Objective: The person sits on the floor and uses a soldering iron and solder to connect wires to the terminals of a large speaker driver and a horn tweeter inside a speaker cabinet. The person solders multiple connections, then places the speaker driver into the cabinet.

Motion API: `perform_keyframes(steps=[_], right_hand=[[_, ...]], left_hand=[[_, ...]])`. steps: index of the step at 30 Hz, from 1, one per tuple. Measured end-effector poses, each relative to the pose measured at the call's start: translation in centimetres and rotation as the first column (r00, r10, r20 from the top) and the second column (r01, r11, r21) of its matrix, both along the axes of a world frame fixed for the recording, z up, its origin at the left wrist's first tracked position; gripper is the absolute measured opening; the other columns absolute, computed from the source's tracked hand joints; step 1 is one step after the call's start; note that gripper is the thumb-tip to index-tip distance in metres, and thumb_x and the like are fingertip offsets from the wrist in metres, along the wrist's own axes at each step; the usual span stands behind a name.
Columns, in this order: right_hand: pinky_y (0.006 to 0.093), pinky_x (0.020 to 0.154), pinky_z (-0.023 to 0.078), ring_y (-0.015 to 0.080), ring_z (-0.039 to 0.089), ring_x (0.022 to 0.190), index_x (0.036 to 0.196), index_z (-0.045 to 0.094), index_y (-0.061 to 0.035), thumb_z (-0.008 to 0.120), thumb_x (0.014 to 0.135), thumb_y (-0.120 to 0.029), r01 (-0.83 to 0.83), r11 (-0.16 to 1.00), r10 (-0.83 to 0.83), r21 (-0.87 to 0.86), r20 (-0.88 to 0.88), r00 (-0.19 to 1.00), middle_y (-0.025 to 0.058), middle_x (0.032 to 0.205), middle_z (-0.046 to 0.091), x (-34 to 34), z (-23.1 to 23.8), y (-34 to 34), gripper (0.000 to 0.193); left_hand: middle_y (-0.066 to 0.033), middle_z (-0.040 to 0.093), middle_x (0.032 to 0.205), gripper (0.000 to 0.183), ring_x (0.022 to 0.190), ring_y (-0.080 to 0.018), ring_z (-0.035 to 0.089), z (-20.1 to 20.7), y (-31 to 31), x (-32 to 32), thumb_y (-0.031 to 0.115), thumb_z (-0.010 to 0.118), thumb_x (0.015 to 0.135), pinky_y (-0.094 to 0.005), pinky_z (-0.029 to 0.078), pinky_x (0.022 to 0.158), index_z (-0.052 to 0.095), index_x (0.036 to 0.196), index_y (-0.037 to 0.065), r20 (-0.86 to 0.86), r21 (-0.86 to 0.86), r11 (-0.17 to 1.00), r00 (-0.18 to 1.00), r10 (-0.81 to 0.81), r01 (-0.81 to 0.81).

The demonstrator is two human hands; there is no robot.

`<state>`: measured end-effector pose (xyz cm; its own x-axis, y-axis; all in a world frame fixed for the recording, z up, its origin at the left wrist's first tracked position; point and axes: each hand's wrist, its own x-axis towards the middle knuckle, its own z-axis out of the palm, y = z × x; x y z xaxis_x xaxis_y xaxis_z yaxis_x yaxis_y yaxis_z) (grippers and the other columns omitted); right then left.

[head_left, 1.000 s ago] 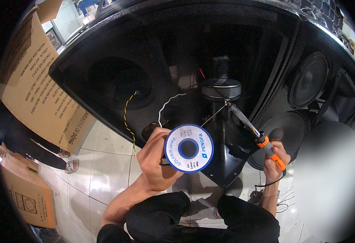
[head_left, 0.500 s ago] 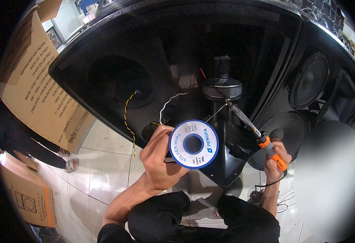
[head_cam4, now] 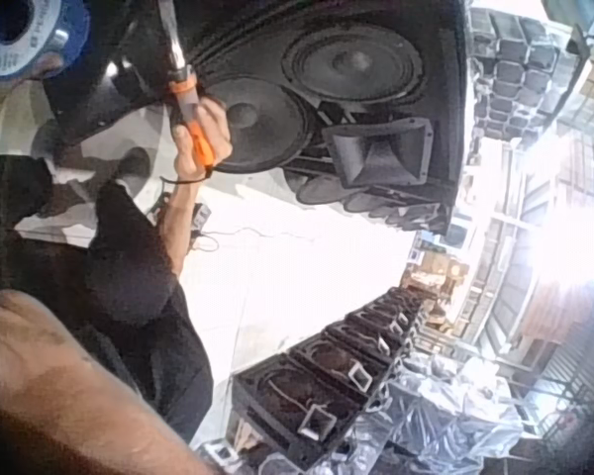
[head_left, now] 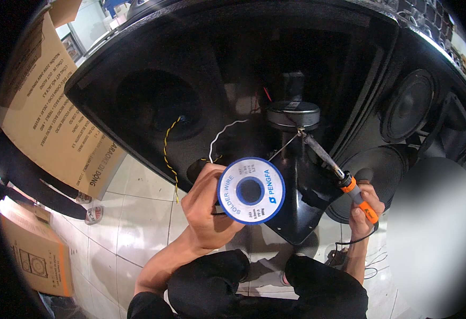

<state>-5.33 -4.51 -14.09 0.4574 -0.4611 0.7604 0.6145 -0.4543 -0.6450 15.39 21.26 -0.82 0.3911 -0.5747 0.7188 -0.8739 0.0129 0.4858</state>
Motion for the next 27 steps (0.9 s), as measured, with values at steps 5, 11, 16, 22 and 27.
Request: perform_keyframes(steps=[5,11,16,22,27], right_hand=[[0.0227,0.074,0.045,0.0159,0.057,0.090,0.121,0.068,-0.0091,0.077,0.080,-0.013,-0.002,1.000,0.002,0.018,0.003,1.000,0.0144,0.110,0.061,0.3,0.1,0.0,0.043],[0.0398,0.083,0.046,0.0290,0.060,0.091,0.117,0.068,-0.0053,0.074,0.079,-0.015,0.039,0.999,-0.039,0.038,-0.003,0.999,0.0177,0.098,0.066,0.4,0.8,0.5,0.040],[0.0398,0.083,0.046,0.0289,0.060,0.091,0.116,0.068,-0.0052,0.075,0.079,-0.016,0.048,0.999,-0.048,0.020,0.006,0.999,0.0176,0.097,0.066,0.5,1.0,0.5,0.039],[0.0394,0.083,0.046,0.0287,0.060,0.091,0.116,0.069,-0.0058,0.076,0.079,-0.015,0.048,0.998,-0.048,0.048,-0.002,0.999,0.0175,0.097,0.066,0.3,0.5,0.3,0.039],[0.0391,0.083,0.047,0.0289,0.060,0.092,0.118,0.068,-0.0062,0.076,0.078,-0.013,0.033,0.998,-0.034,0.060,0.012,0.999,0.0175,0.098,0.066,0.5,0.5,0.4,0.041]], left_hand=[[-0.0179,0.069,0.098,0.048,0.088,-0.0276,0.071,-0.6,0.8,0.1,0.020,0.088,0.068,-0.0335,0.058,0.077,0.065,0.101,-0.006,0.013,-0.025,0.998,0.998,0.058,-0.058],[-0.0178,0.069,0.100,0.049,0.089,-0.0274,0.072,-0.6,1.0,0.3,0.023,0.088,0.070,-0.0343,0.060,0.075,0.065,0.103,-0.005,0.040,-0.023,0.999,0.998,0.042,-0.041],[-0.0178,0.069,0.100,0.049,0.088,-0.0278,0.073,-0.7,1.0,0.3,0.023,0.088,0.070,-0.0338,0.060,0.075,0.065,0.104,-0.005,0.050,-0.029,0.999,0.998,0.044,-0.043],[-0.0179,0.069,0.100,0.051,0.087,-0.0278,0.073,-0.5,1.0,0.3,0.024,0.088,0.070,-0.0333,0.060,0.075,0.065,0.104,-0.005,0.055,-0.028,0.998,0.997,0.053,-0.051],[-0.0181,0.069,0.100,0.051,0.086,-0.0274,0.073,-0.6,1.1,0.2,0.025,0.088,0.069,-0.0333,0.060,0.075,0.065,0.103,-0.006,0.067,-0.012,0.998,0.996,0.061,-0.060]])
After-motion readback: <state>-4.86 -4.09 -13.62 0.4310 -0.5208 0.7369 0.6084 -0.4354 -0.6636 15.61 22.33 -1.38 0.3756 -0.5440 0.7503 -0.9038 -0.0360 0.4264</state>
